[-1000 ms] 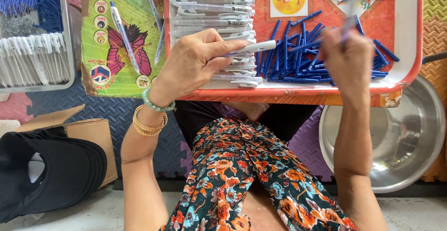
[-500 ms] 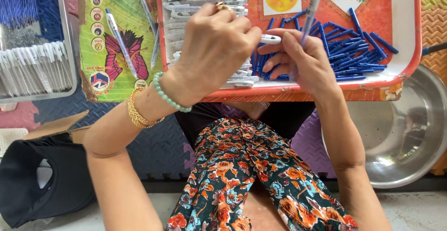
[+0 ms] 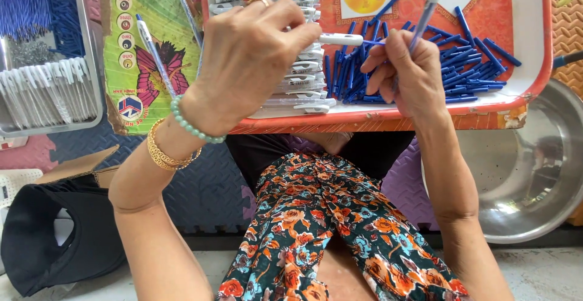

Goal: Assembling plastic pens by joining bodies, refills, and caps from a tray

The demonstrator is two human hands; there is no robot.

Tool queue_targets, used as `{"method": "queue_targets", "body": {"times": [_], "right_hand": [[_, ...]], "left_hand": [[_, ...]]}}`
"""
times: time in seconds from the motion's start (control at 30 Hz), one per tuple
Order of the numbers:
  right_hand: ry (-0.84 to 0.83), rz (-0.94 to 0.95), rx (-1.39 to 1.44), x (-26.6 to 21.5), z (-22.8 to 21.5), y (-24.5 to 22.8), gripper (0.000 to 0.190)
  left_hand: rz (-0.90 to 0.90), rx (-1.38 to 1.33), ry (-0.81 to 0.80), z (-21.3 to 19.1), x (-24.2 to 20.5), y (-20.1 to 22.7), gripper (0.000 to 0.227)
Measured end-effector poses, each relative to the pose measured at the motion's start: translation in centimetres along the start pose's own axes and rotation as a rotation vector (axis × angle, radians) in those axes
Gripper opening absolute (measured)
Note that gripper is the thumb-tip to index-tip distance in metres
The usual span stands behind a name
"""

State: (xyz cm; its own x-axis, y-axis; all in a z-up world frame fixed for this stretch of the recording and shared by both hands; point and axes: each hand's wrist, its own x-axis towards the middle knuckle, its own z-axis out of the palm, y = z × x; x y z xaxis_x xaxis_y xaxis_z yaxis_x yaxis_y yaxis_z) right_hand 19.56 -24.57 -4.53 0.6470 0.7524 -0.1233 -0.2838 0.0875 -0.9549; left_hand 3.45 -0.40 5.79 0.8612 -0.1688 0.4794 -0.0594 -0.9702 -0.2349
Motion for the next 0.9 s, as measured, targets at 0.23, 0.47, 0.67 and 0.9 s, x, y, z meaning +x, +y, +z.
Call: {"method": "queue_targets", "body": {"times": [0.23,0.47,0.67,0.9], "right_hand": [[0.071,-0.109,-0.046,-0.3,-1.2,-0.4,0.023],[0.112,-0.105,-0.080,-0.9,-2.8,-0.6,0.022],[0.133,-0.108,-0.102,-1.2,-3.7,-0.5,0.023],[0.151,-0.118,-0.105,-1.3,-4.6,-0.7,0.022]], "left_hand": [[-0.053,-0.130,0.009,0.3,-1.2,-0.9,0.005],[-0.062,-0.127,-0.028,0.2,-2.0,-2.0,0.004],[-0.068,-0.202,-0.053,-0.1,-2.6,-3.0,0.025],[-0.104,-0.212,-0.084,-0.4,-3.0,-4.3,0.022]]}}
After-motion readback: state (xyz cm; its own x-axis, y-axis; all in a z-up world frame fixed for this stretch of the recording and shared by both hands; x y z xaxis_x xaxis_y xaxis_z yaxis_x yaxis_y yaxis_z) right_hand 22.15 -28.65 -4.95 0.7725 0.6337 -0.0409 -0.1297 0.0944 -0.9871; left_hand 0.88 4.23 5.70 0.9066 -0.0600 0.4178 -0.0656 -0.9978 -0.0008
